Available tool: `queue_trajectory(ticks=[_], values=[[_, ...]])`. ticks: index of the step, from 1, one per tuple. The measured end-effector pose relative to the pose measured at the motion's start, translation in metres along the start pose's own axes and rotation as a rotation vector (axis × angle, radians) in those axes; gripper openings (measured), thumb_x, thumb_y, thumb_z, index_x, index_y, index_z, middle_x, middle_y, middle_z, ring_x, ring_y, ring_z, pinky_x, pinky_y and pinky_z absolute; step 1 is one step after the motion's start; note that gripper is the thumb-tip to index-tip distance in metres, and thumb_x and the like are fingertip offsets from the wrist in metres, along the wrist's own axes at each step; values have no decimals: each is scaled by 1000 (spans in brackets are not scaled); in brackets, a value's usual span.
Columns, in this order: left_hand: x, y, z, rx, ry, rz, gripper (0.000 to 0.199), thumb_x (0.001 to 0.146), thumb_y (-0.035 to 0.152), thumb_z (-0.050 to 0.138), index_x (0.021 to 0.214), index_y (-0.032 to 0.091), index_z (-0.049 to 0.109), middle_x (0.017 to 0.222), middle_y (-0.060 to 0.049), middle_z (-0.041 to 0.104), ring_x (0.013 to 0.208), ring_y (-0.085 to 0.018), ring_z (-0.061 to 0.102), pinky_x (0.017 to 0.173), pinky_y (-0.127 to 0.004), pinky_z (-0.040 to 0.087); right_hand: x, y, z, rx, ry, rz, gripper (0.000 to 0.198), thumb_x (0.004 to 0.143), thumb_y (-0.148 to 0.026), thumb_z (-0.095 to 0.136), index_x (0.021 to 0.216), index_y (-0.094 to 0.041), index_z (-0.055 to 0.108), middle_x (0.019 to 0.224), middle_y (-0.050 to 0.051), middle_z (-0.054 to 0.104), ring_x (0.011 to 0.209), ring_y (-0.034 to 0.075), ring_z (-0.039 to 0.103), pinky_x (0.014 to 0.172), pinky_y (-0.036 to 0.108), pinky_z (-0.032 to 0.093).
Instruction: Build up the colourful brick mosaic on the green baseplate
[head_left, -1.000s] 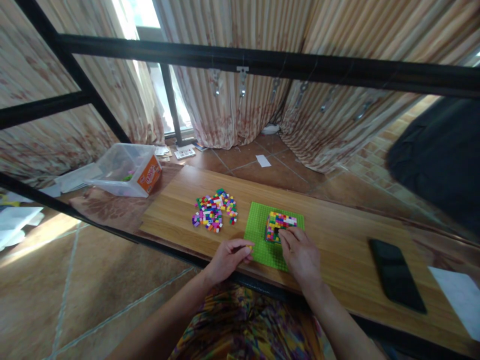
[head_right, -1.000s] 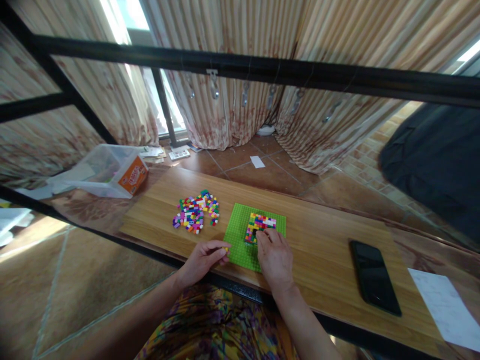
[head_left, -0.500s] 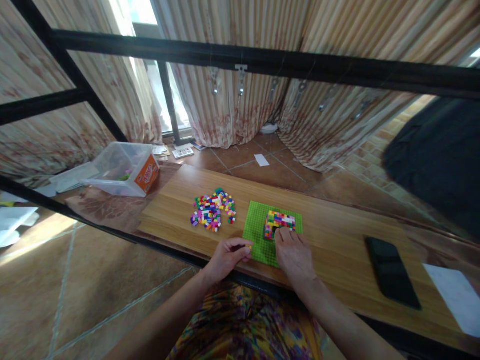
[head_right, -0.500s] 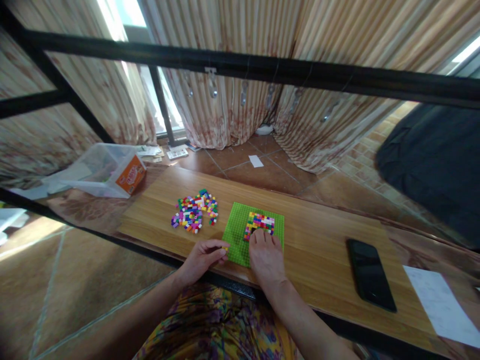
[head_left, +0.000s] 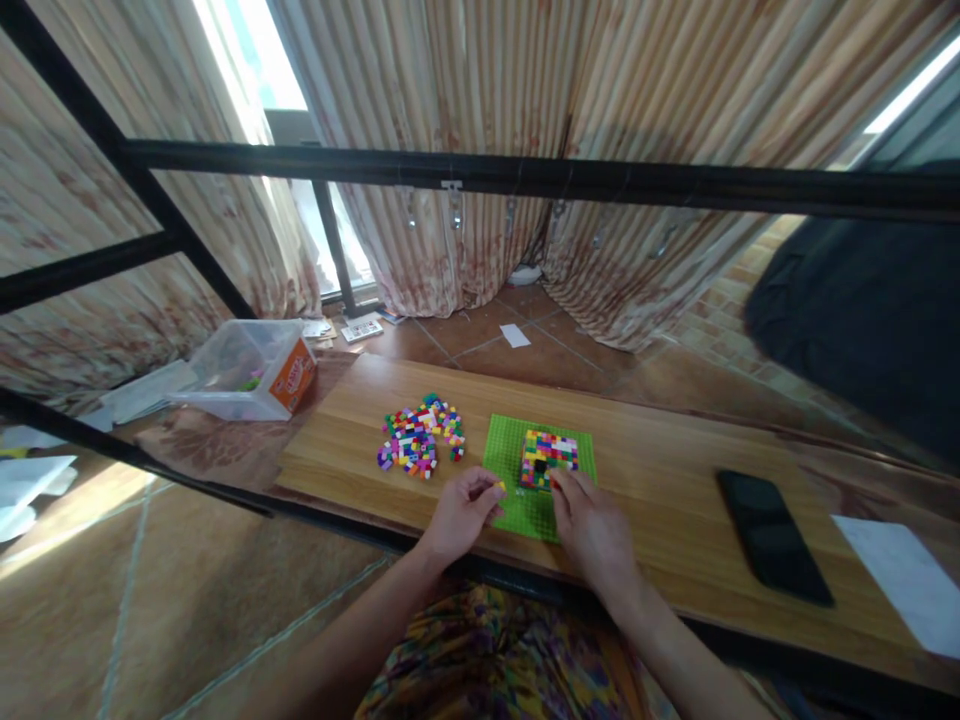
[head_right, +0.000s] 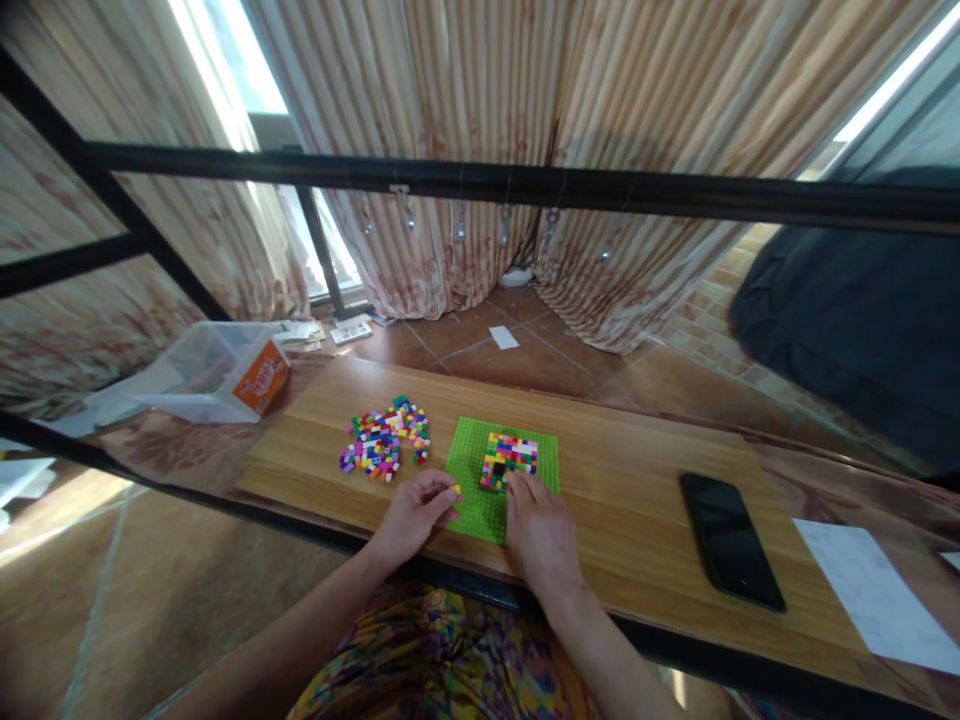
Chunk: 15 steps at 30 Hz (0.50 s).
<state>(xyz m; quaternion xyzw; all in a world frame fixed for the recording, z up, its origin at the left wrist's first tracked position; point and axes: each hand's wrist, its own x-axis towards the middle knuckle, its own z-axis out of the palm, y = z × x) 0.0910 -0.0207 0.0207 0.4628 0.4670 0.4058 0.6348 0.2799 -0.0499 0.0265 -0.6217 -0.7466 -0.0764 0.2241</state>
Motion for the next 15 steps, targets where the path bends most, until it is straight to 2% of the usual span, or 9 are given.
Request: queue_trajectory(ticks=[4, 9, 15], values=[[10, 6, 5, 158, 19, 144, 14, 79, 31, 63, 81, 18, 61, 72, 0, 64, 63, -13, 61, 59, -23, 46, -21, -4, 2, 236, 149, 118, 24, 94, -23, 44, 102, -17, 66, 102, 9, 70, 93, 19, 66, 83, 32, 52], [22, 11, 20, 411, 164, 322, 12, 80, 28, 63, 78, 17, 68, 77, -3, 67, 71, -16, 59, 69, -26, 45, -34, -7, 1, 393, 166, 242, 22, 93, -24, 46, 97, -19, 68, 97, 7, 70, 87, 17, 67, 79, 31, 54], [30, 13, 45, 502, 269, 264, 11, 78, 24, 63, 72, 17, 68, 72, -2, 68, 65, -14, 59, 66, -25, 43, -36, 0, -2, 463, 183, 289, 23, 92, -26, 47, 94, -19, 69, 93, 7, 71, 85, 18, 68, 77, 31, 55]])
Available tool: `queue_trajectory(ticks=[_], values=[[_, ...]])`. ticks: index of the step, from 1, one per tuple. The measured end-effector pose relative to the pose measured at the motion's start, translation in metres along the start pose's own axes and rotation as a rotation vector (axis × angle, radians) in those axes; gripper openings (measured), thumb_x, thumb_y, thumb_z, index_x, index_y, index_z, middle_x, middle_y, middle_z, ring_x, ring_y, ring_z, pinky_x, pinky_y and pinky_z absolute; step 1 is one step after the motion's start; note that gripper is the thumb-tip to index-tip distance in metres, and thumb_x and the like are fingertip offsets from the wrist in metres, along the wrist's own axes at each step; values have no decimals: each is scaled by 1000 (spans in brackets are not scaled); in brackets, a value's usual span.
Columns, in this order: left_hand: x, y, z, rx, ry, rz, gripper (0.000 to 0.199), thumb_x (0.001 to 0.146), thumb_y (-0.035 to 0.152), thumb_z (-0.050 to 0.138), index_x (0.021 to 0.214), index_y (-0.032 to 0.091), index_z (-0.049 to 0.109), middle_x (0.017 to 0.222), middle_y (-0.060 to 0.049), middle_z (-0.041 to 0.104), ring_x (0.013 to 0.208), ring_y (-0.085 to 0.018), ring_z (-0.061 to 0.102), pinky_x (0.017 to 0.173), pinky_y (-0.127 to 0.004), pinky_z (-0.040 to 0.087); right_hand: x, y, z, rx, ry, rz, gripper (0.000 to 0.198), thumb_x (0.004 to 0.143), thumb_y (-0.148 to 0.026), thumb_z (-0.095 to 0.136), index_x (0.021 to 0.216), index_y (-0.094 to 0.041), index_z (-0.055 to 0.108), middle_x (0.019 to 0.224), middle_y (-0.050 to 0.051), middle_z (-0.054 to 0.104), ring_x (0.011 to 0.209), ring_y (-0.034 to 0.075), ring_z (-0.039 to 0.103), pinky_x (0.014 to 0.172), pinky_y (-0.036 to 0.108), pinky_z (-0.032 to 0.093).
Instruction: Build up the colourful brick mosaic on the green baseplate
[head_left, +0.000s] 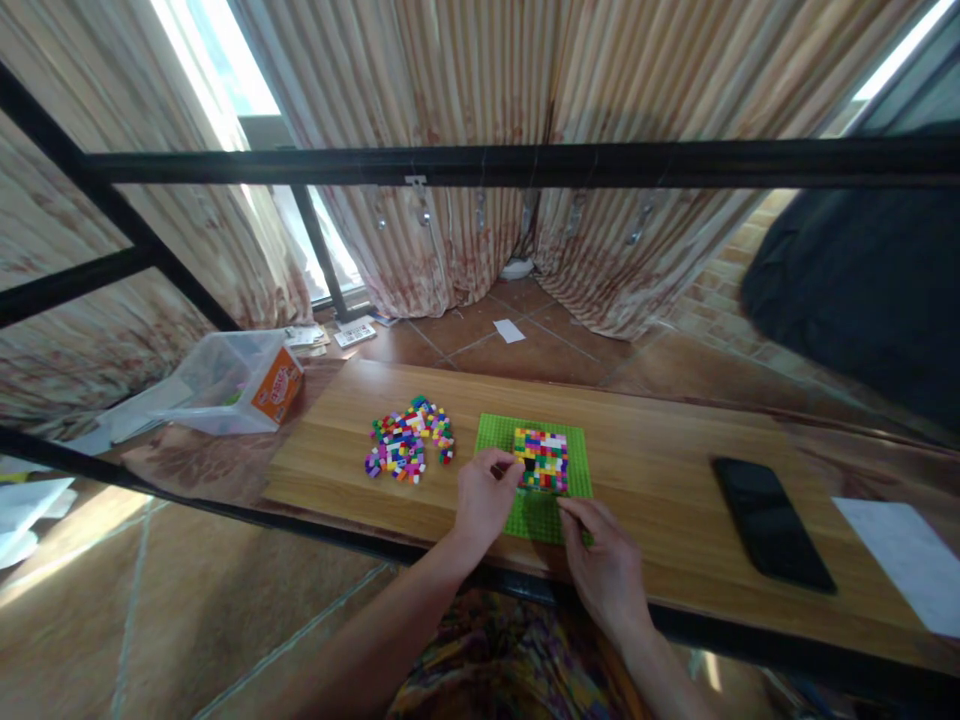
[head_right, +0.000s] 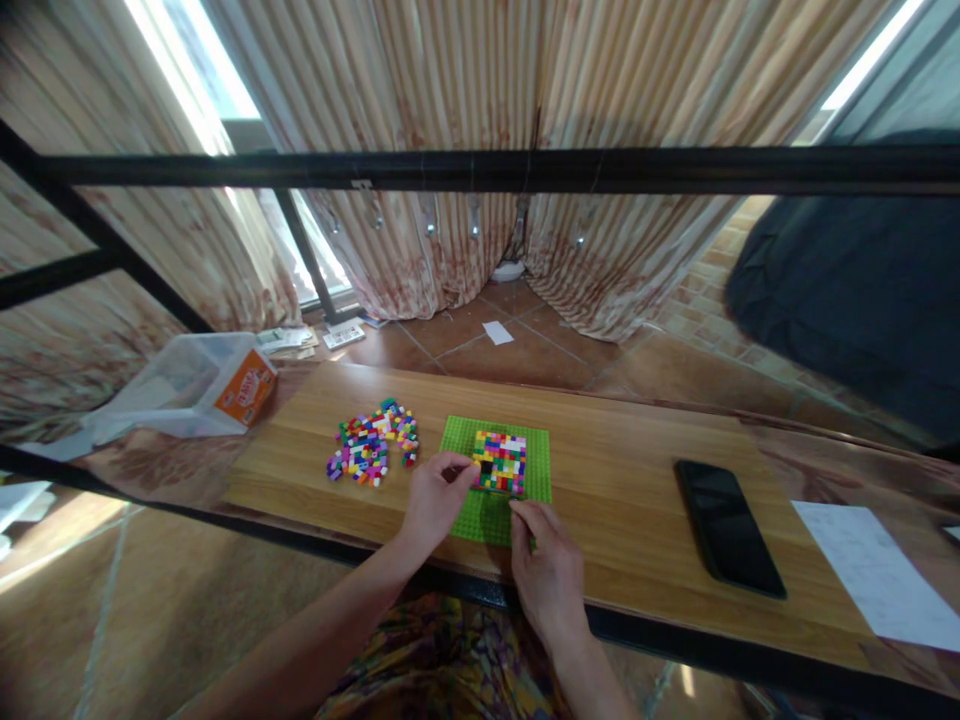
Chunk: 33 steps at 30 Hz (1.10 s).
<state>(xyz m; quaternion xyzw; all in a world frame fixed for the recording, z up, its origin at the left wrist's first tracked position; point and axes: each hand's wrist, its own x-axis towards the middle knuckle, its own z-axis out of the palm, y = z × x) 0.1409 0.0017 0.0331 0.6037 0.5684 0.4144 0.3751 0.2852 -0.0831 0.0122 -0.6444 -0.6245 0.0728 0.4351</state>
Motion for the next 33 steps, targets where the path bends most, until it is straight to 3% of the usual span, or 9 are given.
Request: queue_trajectory(ticks=[7, 12, 20, 25, 29, 33], values=[[1, 3, 7, 137, 64, -61, 12, 76, 26, 66, 68, 17, 66, 69, -1, 67, 66, -14, 60, 64, -25, 41, -2, 4, -1, 54, -31, 37, 23, 91, -27, 48, 96, -19, 70, 95, 7, 71, 86, 18, 68, 76, 29, 55], [0, -3, 13, 99, 83, -68, 14, 75, 27, 68, 67, 17, 65, 67, 0, 66, 64, -13, 59, 63, -25, 41, -3, 5, 0, 86, -64, 55, 22, 91, -27, 49, 95, -19, 70, 94, 7, 71, 86, 17, 68, 78, 29, 55], [4, -8, 7, 25, -16, -3, 3, 71, 18, 69, 73, 16, 67, 75, -1, 67, 69, -13, 59, 66, -24, 44, 2, 8, 0, 101, -77, 67, 23, 90, -29, 49, 93, -20, 70, 94, 7, 72, 85, 19, 69, 77, 31, 55], [1, -19, 1, -50, -55, 43, 9, 77, 19, 62, 82, 17, 69, 82, -3, 70, 72, -13, 60, 68, -25, 45, 14, 7, -3, 91, -45, 61, 24, 91, -31, 49, 94, -21, 70, 94, 7, 72, 86, 19, 68, 78, 32, 54], [7, -25, 0, -107, -26, -10, 19, 84, 27, 54, 78, 16, 68, 73, -2, 68, 69, -14, 60, 64, -24, 44, 30, 8, -6, 80, 19, 100, 24, 89, -34, 51, 92, -20, 69, 89, 6, 70, 81, 18, 65, 75, 32, 53], [18, -21, 4, -132, -25, -78, 18, 81, 28, 57, 73, 15, 66, 67, -1, 65, 64, -13, 58, 61, -24, 42, 47, 14, -3, 84, 83, 186, 29, 87, -39, 52, 98, -18, 68, 91, 7, 68, 74, 17, 62, 70, 31, 51]])
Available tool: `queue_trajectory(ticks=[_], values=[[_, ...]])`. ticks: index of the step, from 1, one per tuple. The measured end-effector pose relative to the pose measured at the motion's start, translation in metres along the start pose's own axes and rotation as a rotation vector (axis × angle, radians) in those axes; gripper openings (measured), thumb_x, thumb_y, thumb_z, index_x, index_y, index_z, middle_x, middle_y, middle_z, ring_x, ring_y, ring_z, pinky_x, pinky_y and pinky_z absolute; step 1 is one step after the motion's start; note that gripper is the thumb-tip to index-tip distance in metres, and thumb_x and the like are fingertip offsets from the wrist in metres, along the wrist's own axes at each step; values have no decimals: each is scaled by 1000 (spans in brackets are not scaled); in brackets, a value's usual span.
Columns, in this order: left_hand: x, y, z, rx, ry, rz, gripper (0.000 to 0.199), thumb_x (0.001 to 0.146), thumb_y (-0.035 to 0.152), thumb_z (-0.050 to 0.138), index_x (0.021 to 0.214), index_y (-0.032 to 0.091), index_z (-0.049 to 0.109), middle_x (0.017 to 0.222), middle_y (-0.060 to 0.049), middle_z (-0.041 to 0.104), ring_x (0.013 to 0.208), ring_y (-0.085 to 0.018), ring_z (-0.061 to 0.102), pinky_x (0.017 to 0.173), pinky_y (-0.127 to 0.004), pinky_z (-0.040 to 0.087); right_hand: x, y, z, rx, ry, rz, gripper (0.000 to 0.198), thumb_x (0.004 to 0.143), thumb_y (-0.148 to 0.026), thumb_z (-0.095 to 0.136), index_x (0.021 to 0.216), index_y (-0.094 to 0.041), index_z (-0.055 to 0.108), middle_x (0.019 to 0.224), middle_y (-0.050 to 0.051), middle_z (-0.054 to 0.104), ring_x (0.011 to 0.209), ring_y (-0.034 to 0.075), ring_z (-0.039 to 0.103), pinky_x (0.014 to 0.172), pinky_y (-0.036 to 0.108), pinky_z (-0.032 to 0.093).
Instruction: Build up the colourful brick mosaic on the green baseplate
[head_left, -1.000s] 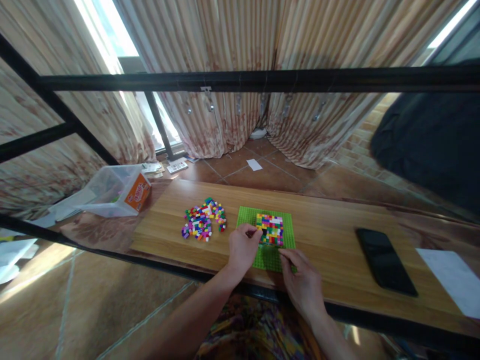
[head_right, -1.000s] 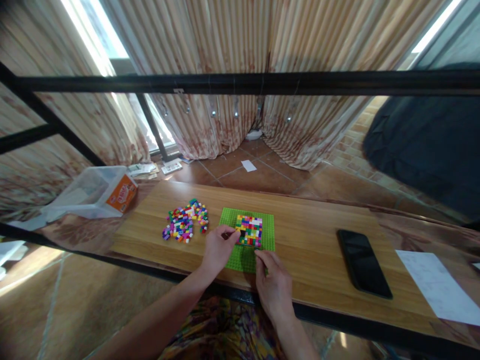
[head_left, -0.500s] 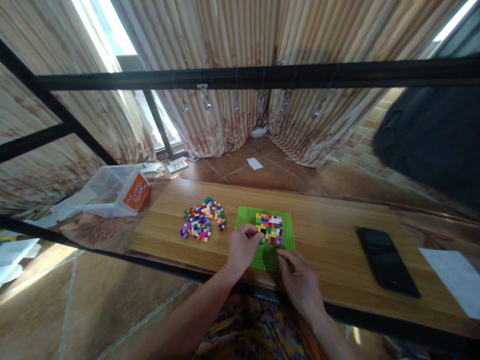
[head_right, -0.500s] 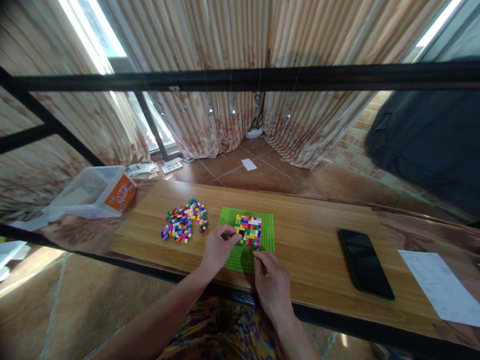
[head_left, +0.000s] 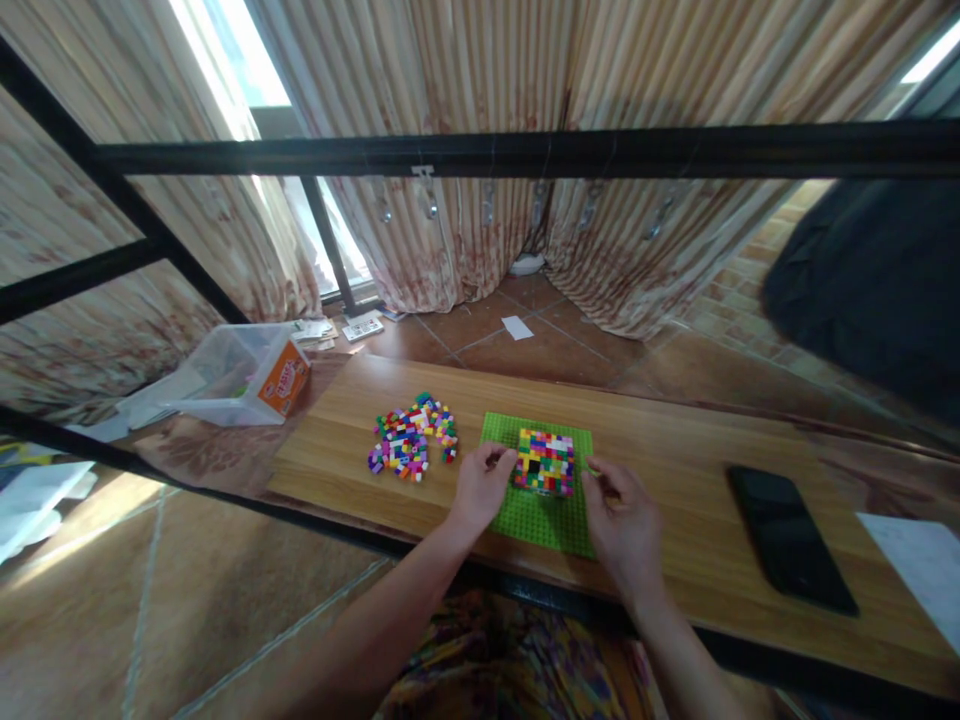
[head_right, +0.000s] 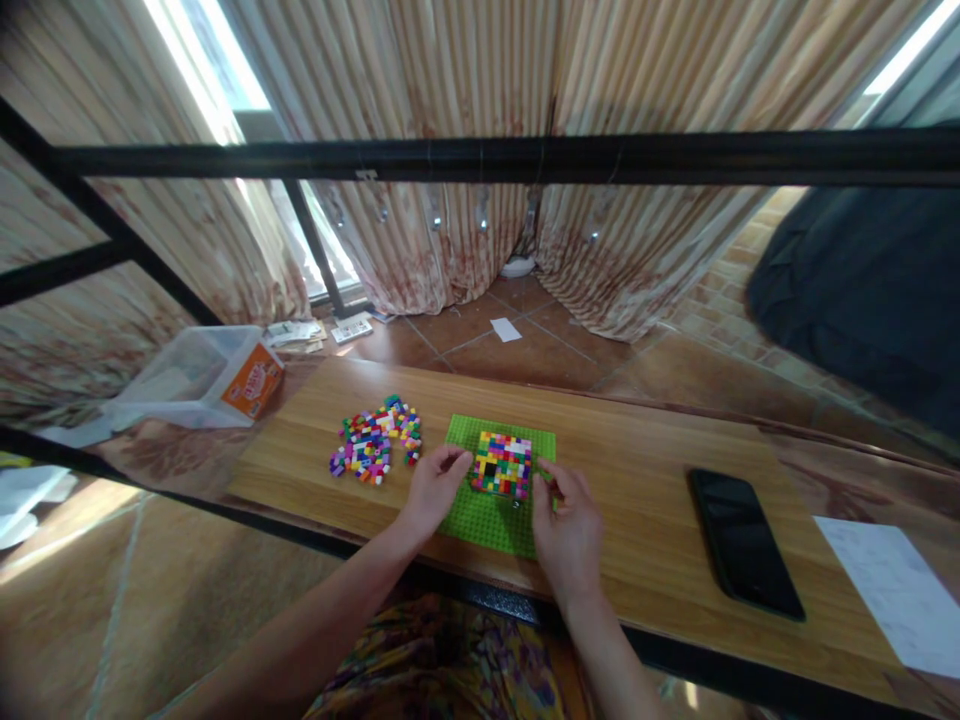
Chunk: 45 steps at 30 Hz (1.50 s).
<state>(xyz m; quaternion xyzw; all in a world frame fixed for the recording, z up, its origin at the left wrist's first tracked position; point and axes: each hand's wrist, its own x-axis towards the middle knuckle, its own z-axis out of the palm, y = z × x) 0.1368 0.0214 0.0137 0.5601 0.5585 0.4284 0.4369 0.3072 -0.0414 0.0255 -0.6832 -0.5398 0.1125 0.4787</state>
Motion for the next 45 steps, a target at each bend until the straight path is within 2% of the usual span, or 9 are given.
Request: queue_trajectory(ticks=[7, 11, 18, 23, 27, 31, 35, 39, 45], values=[[6, 9, 8, -12, -39, -70, 10, 74, 25, 65, 74, 15, 63, 69, -1, 63, 63, -13, 57, 60, -23, 43, 16, 13, 21, 84, -47, 176, 47, 85, -47, 50, 116, -15, 62, 108, 14, 67, 84, 21, 63, 75, 36, 52], [4, 13, 7, 6, -56, -44, 9, 74, 24, 65, 73, 16, 61, 67, 1, 61, 61, -12, 54, 58, -23, 42, 13, 16, 30, 122, -120, 188, 46, 86, -45, 47, 119, -17, 62, 110, 14, 68, 89, 23, 64, 82, 41, 51], [-1, 14, 10, 38, -23, -24, 16, 76, 23, 61, 62, 17, 54, 56, 4, 51, 55, -10, 48, 55, -22, 37, 8, 12, 31, 53, -70, 152, 45, 87, -44, 45, 118, -15, 62, 113, 15, 66, 96, 23, 62, 86, 41, 48], [2, 9, 10, -7, -69, -62, 16, 73, 25, 64, 62, 17, 55, 56, 4, 53, 54, -10, 49, 51, -22, 36, 6, 17, 28, 53, -99, 130, 48, 88, -48, 45, 120, -15, 62, 114, 15, 67, 96, 24, 63, 86, 40, 47], [-4, 8, 6, -50, -59, 5, 17, 77, 29, 62, 67, 16, 59, 61, 2, 58, 58, -11, 53, 54, -22, 39, 0, 26, 18, 15, -65, 165, 52, 87, -51, 46, 118, -13, 63, 110, 17, 68, 94, 26, 64, 82, 40, 48], [-13, 3, -12, 8, 18, 79, 15, 83, 27, 55, 76, 16, 62, 67, 1, 61, 62, -12, 54, 58, -23, 41, -9, 43, -3, -107, -39, 136, 52, 87, -52, 44, 113, -12, 66, 107, 17, 69, 94, 28, 64, 82, 41, 48], [-7, -12, -54, 103, 114, 84, 11, 81, 14, 52, 84, 16, 62, 74, -1, 62, 67, -13, 56, 64, -24, 44, -16, 59, -21, -242, -19, 114, 51, 85, -52, 44, 107, -12, 68, 108, 17, 67, 98, 32, 62, 85, 45, 47], [14, -20, -97, 507, 237, 120, 18, 82, 11, 49, 88, 19, 64, 91, -4, 65, 83, -17, 59, 78, -28, 46, -21, 63, -23, -274, 1, 60, 50, 85, -52, 42, 102, -13, 68, 106, 17, 67, 97, 32, 62, 87, 46, 47], [38, -13, -115, 945, 105, 161, 18, 83, 13, 50, 86, 20, 67, 95, -9, 64, 92, -22, 59, 82, -32, 46, -21, 59, -17, -264, 8, 26, 47, 86, -51, 43, 98, -13, 68, 105, 16, 68, 98, 30, 62, 90, 44, 47]])
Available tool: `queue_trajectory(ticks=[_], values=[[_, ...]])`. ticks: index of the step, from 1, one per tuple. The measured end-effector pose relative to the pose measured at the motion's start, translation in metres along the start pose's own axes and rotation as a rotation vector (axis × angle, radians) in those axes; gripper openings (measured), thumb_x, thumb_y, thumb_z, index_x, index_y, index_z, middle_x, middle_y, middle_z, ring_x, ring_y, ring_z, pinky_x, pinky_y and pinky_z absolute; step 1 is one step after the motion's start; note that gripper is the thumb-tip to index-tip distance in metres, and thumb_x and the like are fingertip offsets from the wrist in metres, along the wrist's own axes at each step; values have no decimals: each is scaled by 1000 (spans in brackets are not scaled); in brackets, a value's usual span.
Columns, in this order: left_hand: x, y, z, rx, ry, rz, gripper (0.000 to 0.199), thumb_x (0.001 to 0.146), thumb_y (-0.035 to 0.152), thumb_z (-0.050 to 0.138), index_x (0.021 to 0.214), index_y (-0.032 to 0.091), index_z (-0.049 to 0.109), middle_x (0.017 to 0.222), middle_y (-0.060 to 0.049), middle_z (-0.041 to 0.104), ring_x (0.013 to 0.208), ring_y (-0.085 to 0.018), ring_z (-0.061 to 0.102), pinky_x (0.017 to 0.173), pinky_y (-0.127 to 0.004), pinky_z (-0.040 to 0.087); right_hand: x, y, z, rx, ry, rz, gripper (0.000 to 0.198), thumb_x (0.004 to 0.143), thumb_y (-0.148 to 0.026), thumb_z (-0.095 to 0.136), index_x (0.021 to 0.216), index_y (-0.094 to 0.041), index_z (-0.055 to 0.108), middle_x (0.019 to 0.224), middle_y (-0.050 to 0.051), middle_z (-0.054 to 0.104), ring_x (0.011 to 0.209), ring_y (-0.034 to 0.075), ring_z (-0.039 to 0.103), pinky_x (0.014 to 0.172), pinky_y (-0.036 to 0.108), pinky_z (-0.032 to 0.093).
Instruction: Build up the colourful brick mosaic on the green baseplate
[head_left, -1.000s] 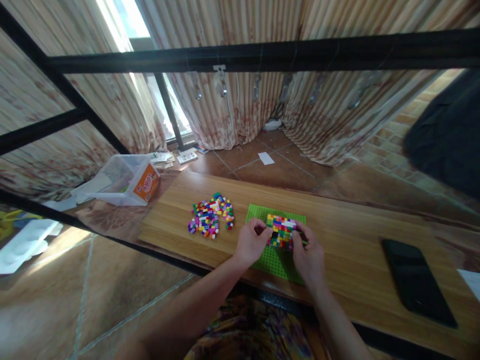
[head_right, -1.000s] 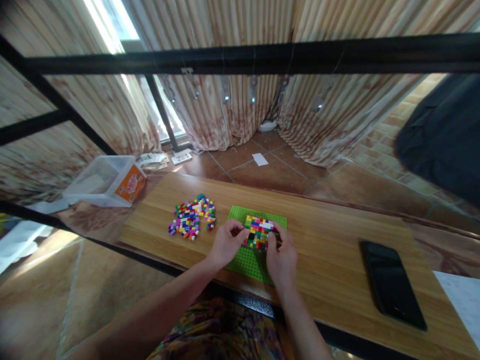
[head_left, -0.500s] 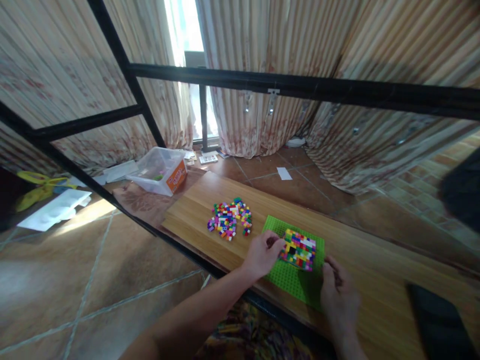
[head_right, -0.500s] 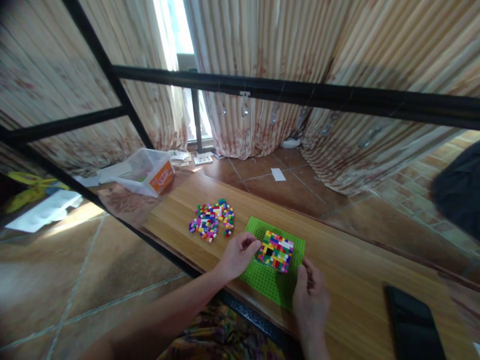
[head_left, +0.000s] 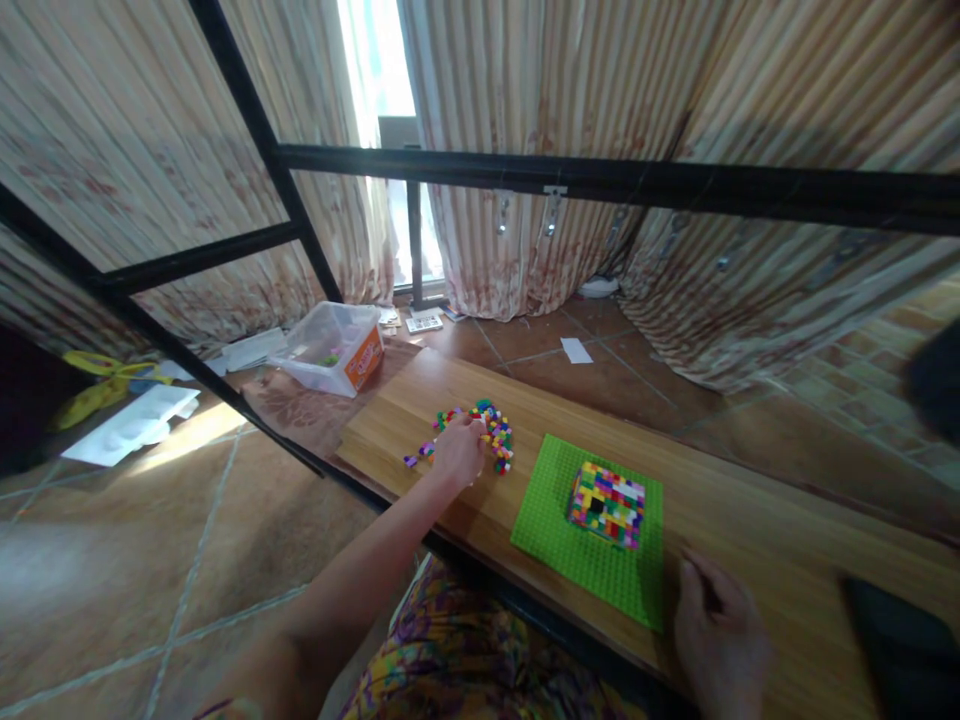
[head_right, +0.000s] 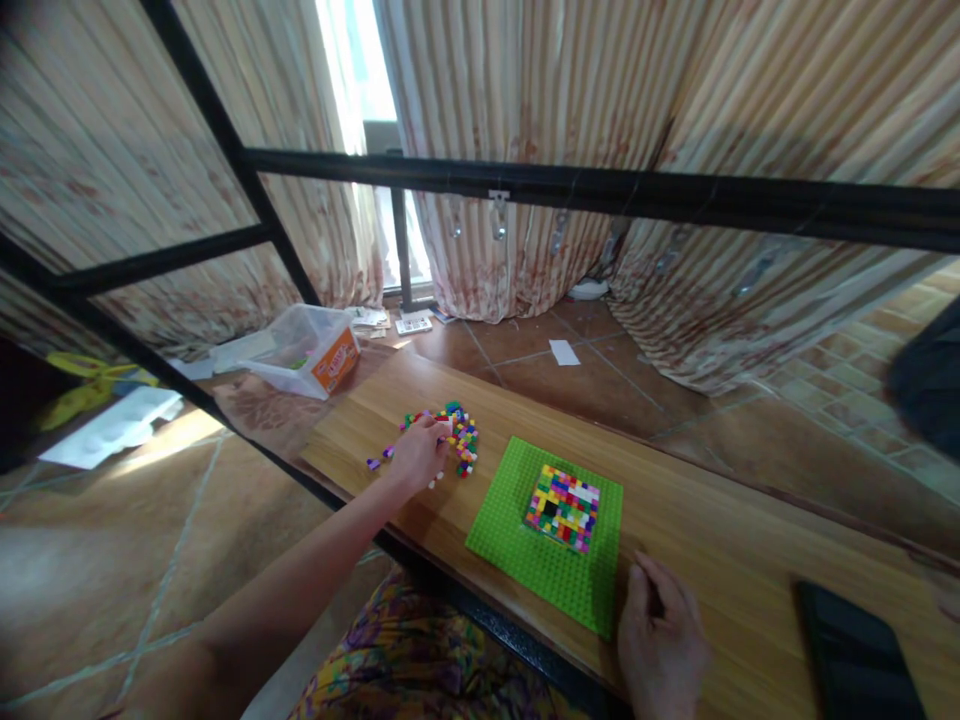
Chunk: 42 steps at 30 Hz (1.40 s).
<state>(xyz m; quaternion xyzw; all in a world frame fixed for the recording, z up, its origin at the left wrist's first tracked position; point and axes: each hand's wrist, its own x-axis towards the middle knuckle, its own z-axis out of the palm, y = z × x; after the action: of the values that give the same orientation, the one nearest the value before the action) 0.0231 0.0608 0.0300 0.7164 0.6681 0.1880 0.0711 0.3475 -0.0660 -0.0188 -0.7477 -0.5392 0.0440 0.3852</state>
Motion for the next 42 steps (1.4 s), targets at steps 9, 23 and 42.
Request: queue_trajectory(ticks=[9, 23, 42], values=[[5, 9, 3, 35, -31, 43, 8, 81, 17, 57, 84, 17, 64, 96, -13, 65, 99, -27, 58, 89, -36, 44, -2, 1, 1, 25, -1, 3, 44, 85, -51, 45, 93, -15, 69, 102, 15, 68, 94, 28, 63, 88, 43, 48], [2, 21, -6, -1, -35, 97, 14, 79, 8, 52, 84, 19, 59, 95, -10, 65, 97, -25, 59, 90, -36, 44, -1, 7, 6, 65, 14, -17, 47, 85, -55, 45, 90, -16, 69, 101, 15, 69, 93, 29, 64, 87, 44, 49], [-108, 85, -8, -956, -338, 116, 21, 67, 4, 57, 84, 17, 60, 79, -1, 59, 76, -14, 56, 70, -23, 45, -44, -121, -3, 776, -433, 320, 30, 78, -47, 64, 86, -19, 73, 84, 6, 72, 79, 20, 65, 73, 30, 51]])
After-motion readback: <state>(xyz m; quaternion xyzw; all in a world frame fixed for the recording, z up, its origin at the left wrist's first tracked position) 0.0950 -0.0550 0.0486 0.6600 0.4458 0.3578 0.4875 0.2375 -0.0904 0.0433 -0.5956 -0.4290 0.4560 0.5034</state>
